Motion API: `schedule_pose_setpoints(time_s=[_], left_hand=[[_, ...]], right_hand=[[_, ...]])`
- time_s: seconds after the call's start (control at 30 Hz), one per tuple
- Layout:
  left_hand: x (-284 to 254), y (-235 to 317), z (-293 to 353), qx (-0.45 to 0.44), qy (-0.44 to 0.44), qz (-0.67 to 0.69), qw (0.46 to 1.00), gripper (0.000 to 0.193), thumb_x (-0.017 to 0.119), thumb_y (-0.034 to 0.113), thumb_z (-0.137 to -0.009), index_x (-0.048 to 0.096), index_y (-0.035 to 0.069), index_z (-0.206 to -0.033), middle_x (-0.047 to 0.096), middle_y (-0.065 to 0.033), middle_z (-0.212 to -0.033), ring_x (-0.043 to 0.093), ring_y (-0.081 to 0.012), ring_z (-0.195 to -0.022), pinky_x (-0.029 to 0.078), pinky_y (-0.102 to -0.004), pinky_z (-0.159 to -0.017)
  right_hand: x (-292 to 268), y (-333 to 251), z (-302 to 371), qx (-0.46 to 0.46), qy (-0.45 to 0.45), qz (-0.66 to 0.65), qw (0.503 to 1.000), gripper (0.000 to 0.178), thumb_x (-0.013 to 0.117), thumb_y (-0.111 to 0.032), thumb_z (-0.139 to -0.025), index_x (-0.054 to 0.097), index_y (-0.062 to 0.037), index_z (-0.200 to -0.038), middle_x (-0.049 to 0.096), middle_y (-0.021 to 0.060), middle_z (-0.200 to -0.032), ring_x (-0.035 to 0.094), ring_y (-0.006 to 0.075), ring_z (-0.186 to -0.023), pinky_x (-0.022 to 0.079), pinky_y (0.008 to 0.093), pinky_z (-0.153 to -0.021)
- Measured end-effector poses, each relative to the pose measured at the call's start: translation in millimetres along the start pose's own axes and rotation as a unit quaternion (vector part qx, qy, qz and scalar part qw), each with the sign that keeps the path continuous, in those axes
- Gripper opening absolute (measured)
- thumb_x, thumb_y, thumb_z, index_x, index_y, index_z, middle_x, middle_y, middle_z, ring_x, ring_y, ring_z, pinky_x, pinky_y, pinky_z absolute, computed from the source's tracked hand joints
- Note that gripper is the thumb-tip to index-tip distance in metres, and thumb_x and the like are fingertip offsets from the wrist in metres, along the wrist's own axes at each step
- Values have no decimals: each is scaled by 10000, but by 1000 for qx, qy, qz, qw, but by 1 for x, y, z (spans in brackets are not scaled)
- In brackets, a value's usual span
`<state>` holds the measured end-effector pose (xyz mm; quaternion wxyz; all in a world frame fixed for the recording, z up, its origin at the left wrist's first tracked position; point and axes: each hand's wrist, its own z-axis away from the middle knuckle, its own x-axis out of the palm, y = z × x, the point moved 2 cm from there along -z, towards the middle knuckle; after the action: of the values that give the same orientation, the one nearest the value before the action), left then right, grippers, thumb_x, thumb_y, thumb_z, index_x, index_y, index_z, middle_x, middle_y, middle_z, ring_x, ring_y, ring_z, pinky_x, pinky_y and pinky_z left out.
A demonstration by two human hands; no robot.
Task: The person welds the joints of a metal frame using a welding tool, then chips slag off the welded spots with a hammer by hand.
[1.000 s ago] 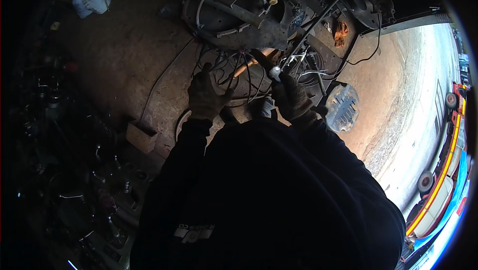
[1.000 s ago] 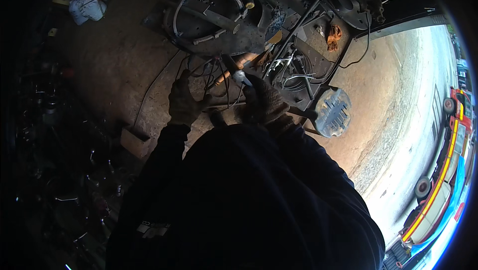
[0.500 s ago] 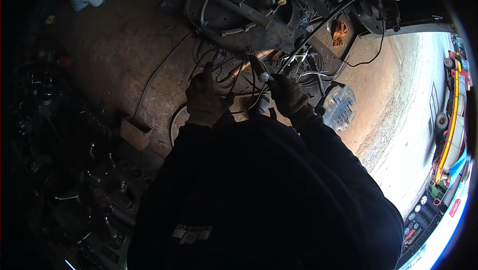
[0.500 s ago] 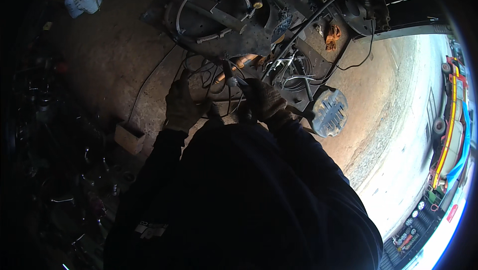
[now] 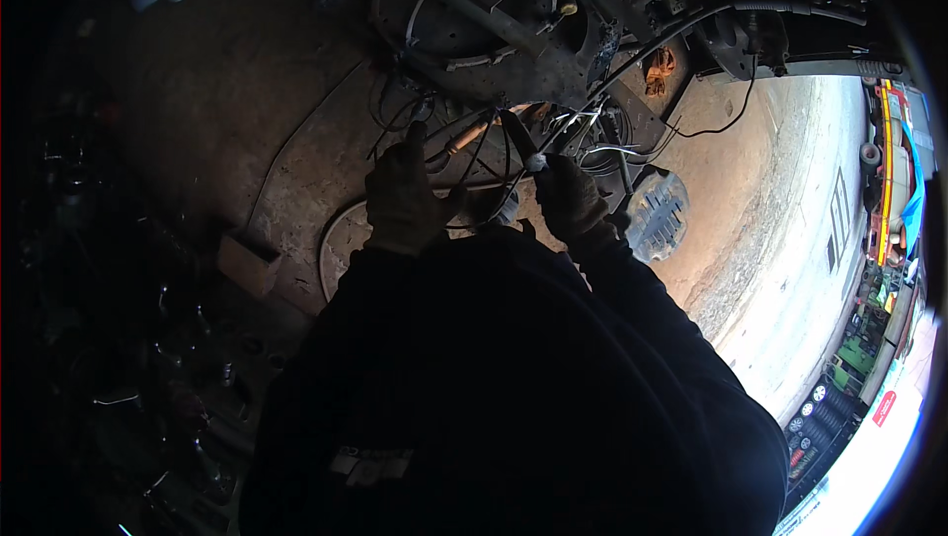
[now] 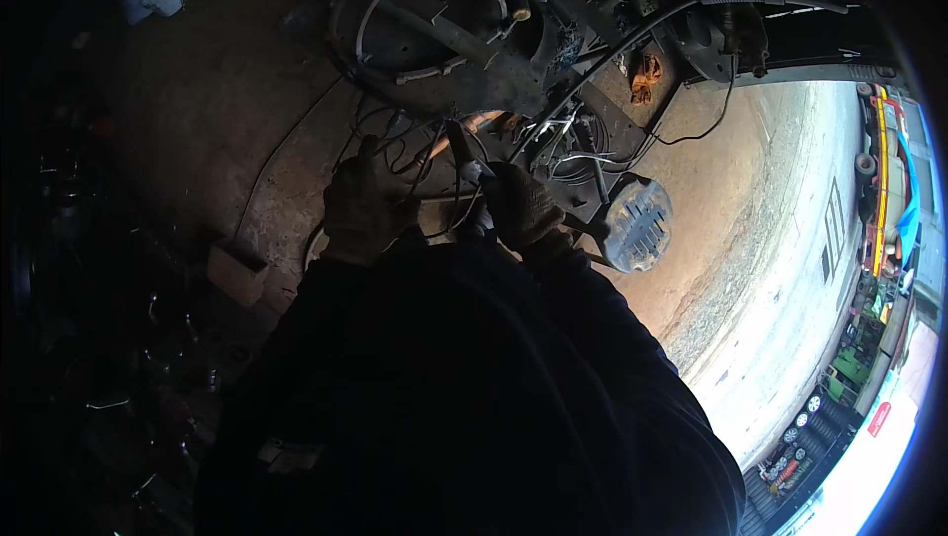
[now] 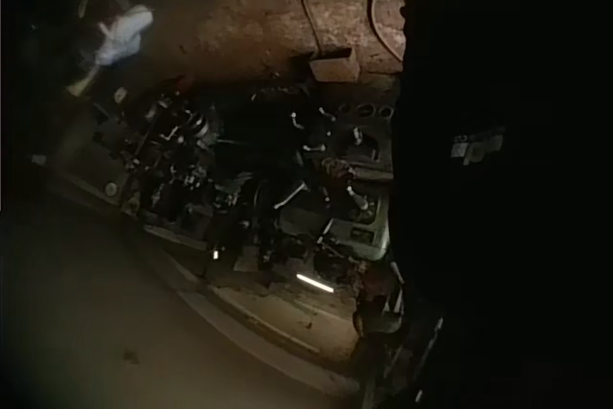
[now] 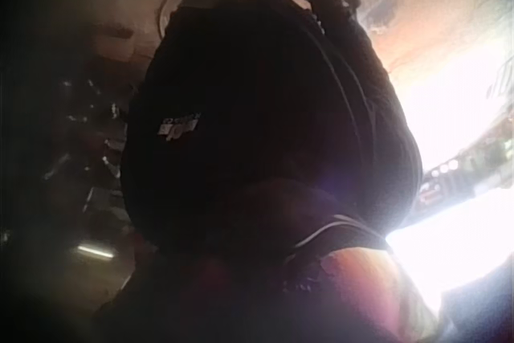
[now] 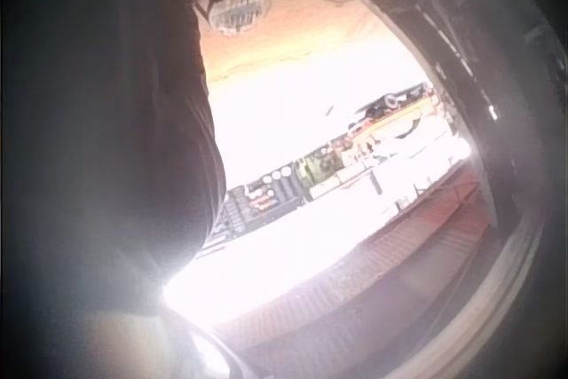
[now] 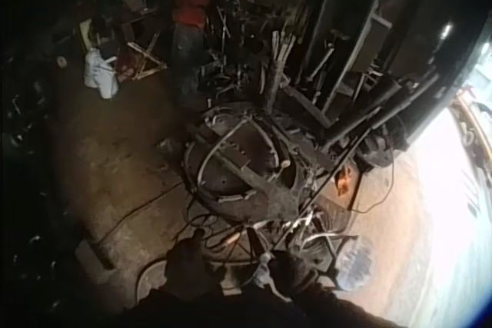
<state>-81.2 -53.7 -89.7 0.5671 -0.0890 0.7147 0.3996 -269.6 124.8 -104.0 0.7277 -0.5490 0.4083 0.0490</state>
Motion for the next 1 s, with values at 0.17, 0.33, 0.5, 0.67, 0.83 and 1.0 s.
schedule_pose_setpoints(time_s=[0.17, 0.33, 0.5, 0.67, 0.83, 1.0], left_hand=[[-2, -3, 1, 14, 3, -19, 1000, 1091, 755, 669, -766, 319, 71, -1568, 593, -249, -1172, 622, -413, -1084, 523, -562, -855], [-9, 3, 1, -14, -37, -18, 999, 1059, 877, 424, -742, 314, 71, -1566, 578, -209, -1218, 596, -359, -1145, 494, -512, -939], [-11, 7, 0, -24, -43, -26, 998, 1060, 880, 427, -740, 316, 75, -1566, 579, -202, -1200, 600, -356, -1128, 495, -505, -931], [-11, 5, 3, -24, -29, -25, 999, 1066, 885, 425, -733, 316, 82, -1567, 579, -201, -1193, 598, -354, -1129, 493, -503, -931], [-13, 9, 0, -43, -62, -24, 997, 1077, 885, 432, -730, 308, 88, -1571, 578, -213, -1232, 595, -354, -1155, 490, -506, -939], [-16, 10, -2, -51, -69, -36, 996, 1080, 886, 435, -728, 308, 87, -1572, 576, -210, -1240, 595, -355, -1166, 491, -502, -947]], right_hand=[[6, 7, 3, -24, 15, 2, 1000, 269, 574, -240, -1059, 614, -12, -1197, 672, 101, -751, 685, 233, -659, 516, 401, -584], [-3, -8, 0, -113, 21, -10, 993, 283, 553, -245, -1067, 610, 0, -1196, 665, 107, -746, 677, 230, -653, 513, 390, -580], [-8, -12, -2, -87, -2, -63, 994, 274, 551, -233, -1065, 605, 1, -1198, 661, 104, -753, 671, 222, -657, 511, 381, -580], [-6, -13, -5, -16, -22, -93, 995, 246, 570, -199, -1053, 604, -10, -1206, 663, 104, -781, 679, 219, -688, 519, 377, -595], [-5, -13, -5, -22, -25, -67, 997, 230, 562, -192, -1051, 619, -16, -1187, 670, 104, -788, 686, 223, -693, 527, 381, -606], [2, 1, -11, 14, -13, -61, 998, 255, 552, -217, -1059, 651, -18, -1183, 673, 101, -790, 689, 221, -704, 529, 382, -620]])
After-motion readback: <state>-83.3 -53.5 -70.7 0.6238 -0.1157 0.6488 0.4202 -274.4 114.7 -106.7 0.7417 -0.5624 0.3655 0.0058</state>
